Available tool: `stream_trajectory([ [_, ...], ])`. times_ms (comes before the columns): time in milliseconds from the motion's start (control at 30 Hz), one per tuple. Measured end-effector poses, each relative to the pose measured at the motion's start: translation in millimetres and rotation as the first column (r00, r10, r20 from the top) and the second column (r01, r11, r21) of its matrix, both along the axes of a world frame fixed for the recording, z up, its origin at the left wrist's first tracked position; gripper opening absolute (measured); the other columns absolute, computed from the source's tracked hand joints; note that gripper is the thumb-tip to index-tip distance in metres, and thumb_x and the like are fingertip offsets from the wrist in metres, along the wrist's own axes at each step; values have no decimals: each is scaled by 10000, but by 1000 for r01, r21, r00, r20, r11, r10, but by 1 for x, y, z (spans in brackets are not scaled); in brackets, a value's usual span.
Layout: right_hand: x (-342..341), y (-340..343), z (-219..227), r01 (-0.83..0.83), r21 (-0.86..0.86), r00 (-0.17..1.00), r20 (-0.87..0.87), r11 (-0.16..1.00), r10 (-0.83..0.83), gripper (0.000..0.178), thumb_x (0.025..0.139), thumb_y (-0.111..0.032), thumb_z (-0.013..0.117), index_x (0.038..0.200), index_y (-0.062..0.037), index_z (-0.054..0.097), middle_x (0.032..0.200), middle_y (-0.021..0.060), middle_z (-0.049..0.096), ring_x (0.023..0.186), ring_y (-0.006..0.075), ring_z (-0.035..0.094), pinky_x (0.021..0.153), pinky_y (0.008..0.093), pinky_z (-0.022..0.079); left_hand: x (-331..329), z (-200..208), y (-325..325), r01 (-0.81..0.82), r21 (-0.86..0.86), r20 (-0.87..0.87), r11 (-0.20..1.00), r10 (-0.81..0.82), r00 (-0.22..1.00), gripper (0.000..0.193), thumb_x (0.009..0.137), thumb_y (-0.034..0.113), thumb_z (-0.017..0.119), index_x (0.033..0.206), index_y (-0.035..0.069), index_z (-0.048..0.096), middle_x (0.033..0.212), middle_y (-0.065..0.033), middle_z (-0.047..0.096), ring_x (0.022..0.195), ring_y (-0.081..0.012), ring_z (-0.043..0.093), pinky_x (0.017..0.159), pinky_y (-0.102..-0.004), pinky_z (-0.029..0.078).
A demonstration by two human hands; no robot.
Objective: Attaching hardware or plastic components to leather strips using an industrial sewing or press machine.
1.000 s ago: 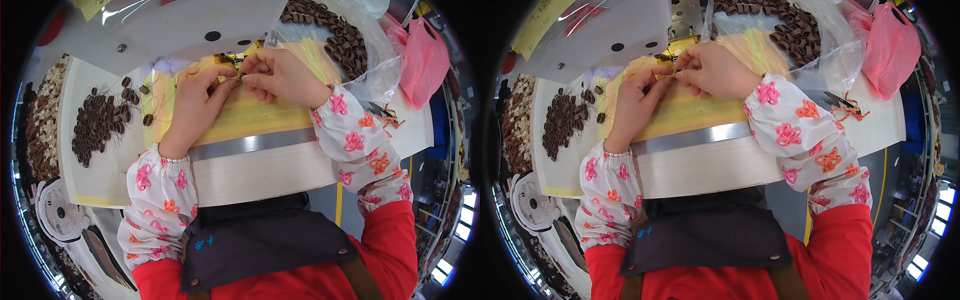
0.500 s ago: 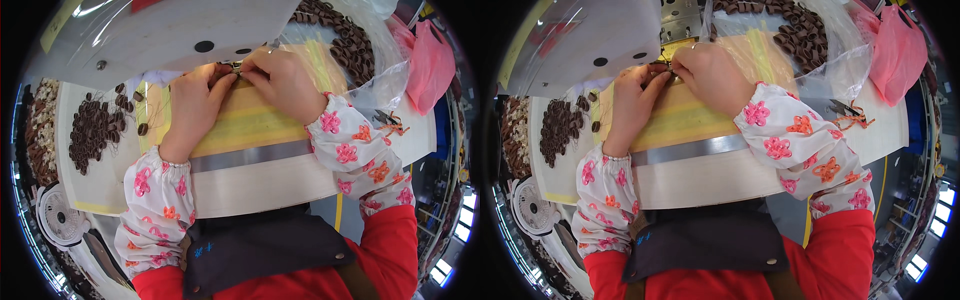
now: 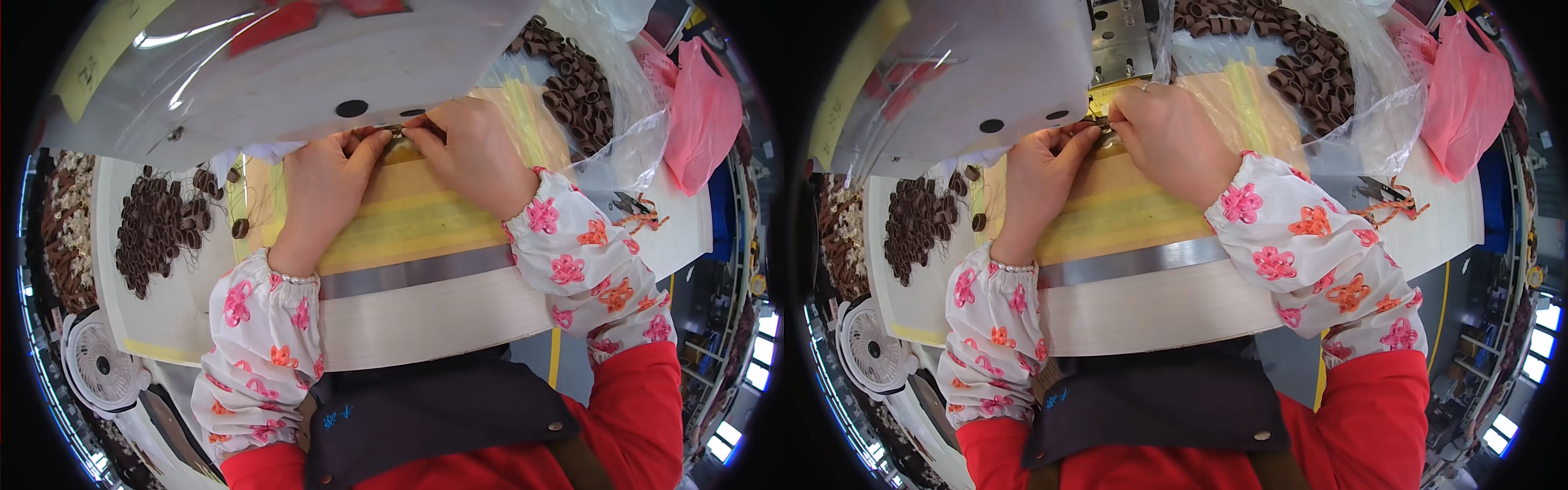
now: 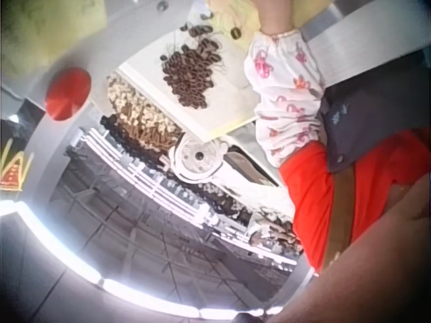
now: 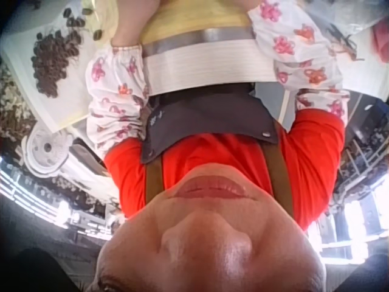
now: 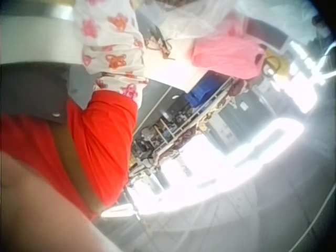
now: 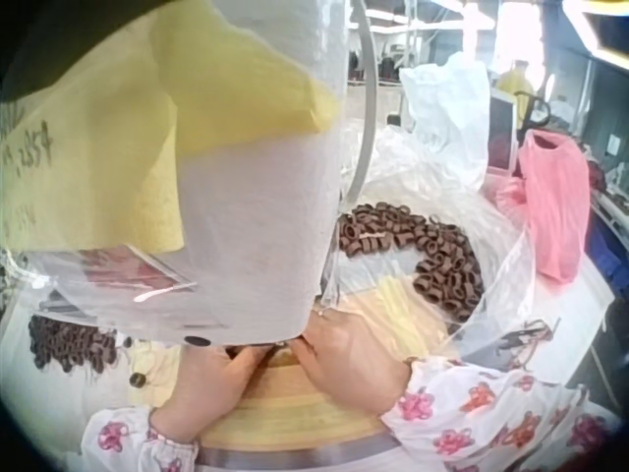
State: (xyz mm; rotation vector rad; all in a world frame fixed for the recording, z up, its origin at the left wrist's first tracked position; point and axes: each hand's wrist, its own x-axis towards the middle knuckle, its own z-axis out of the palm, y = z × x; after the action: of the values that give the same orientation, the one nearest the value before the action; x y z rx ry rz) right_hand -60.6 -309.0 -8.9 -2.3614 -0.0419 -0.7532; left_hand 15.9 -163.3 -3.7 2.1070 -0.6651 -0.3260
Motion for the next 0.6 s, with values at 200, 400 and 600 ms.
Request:
stream_trajectory([
  [200, 0, -1, 2, -15, 7, 999, -46, 1000, 15, 61, 734, -40, 563, 726, 14, 535, 654, 179, 558, 631, 344, 551, 567, 401, 441, 1, -1, -1, 14, -36, 38, 999, -13, 999, 262, 773, 246, 640, 820, -12, 646, 527, 23, 530, 507, -12, 424, 480, -195, 353],
  [400, 0, -3, 7, 0, -32, 990, -141, 999, -4, 84, 731, -52, 567, 711, 18, 525, 645, 177, 558, 637, 341, 554, 575, 404, 445, 2, -1, -1, 17, -21, 30, 1000, -16, 999, 254, 770, 247, 643, 819, -3, 646, 532, 27, 534, 505, -7, 422, 475, -191, 349],
  [600, 1, -4, 11, 17, -111, 994, -106, 994, -28, 138, 713, -94, 591, 699, 44, 585, 602, 182, 561, 558, 314, 554, 535, 363, 440, 2, -4, -3, 10, -33, 6, 999, -10, 1000, 246, 769, 249, 647, 800, 4, 642, 539, 36, 534, 500, -6, 414, 470, -188, 342],
])
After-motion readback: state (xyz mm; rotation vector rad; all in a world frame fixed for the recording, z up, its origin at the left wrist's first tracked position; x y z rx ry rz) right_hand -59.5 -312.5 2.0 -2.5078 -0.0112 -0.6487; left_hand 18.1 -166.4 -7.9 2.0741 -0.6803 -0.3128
